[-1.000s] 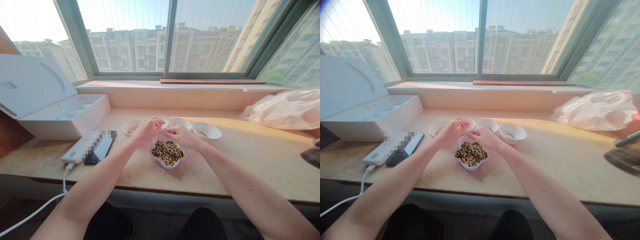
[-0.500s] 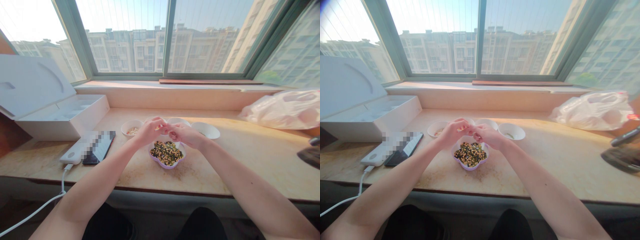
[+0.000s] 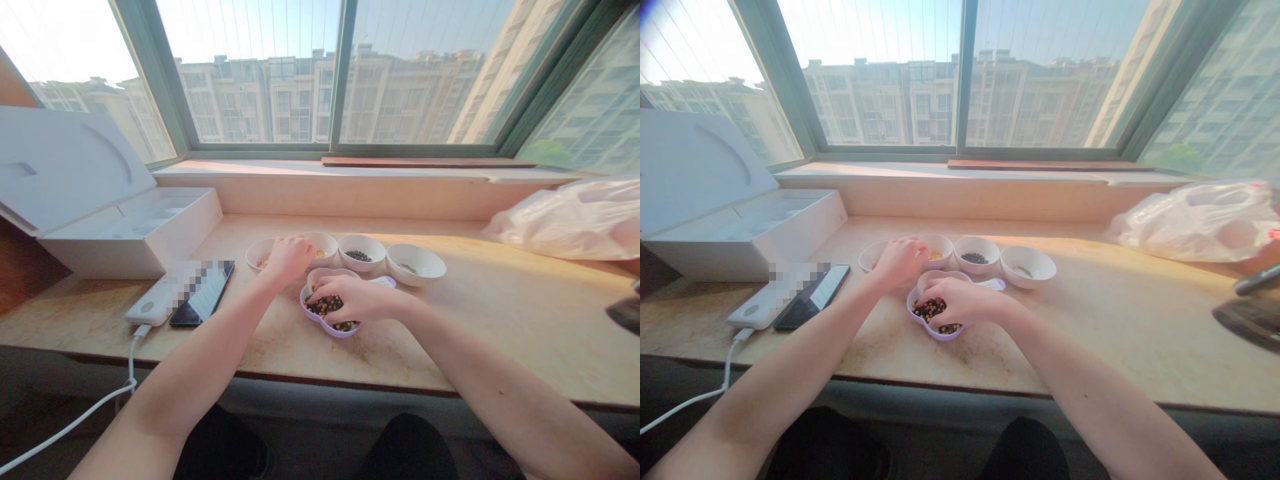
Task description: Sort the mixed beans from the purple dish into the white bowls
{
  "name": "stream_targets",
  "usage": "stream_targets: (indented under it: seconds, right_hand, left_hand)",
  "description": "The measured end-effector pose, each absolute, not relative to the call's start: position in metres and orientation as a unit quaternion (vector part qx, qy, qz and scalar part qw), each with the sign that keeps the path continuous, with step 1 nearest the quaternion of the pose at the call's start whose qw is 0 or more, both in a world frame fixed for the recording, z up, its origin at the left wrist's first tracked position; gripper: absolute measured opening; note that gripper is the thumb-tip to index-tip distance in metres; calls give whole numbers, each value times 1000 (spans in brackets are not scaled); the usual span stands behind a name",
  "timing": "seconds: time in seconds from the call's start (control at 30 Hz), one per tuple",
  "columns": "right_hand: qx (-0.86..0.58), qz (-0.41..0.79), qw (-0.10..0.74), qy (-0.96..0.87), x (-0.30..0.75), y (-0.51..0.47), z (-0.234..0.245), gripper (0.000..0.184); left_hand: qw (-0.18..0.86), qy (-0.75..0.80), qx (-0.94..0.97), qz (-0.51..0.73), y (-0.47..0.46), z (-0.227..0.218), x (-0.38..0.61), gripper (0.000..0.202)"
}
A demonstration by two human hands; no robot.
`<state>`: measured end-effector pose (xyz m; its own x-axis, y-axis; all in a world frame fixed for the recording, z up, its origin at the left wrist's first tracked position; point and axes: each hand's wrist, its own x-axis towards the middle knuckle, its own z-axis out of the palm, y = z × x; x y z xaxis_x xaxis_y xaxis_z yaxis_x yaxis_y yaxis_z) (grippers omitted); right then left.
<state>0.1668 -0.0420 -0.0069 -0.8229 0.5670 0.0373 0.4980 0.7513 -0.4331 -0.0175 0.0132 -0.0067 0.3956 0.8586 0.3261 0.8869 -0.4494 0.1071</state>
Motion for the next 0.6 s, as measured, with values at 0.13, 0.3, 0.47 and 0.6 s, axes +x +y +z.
stream_targets:
  seconds: [0.13, 0.3, 0.47, 0.6]
  right_hand:
    - [-315, 211, 57, -923, 163, -44, -8, 29]
    - [-335, 244, 81, -906, 165, -42, -12, 20]
    - [-326, 268, 104, -901, 168, -38, -14, 15]
    - [-334, 280, 120, -892, 170, -36, -15, 12]
  left_hand:
    - [29, -527, -833, -167, 15, -8, -16, 40]
    - [21, -526, -830, -182, 15, -9, -17, 38]
    - [9, -527, -826, -199, 15, -9, -17, 36]
    - [8, -523, -825, -215, 14, -8, -17, 35]
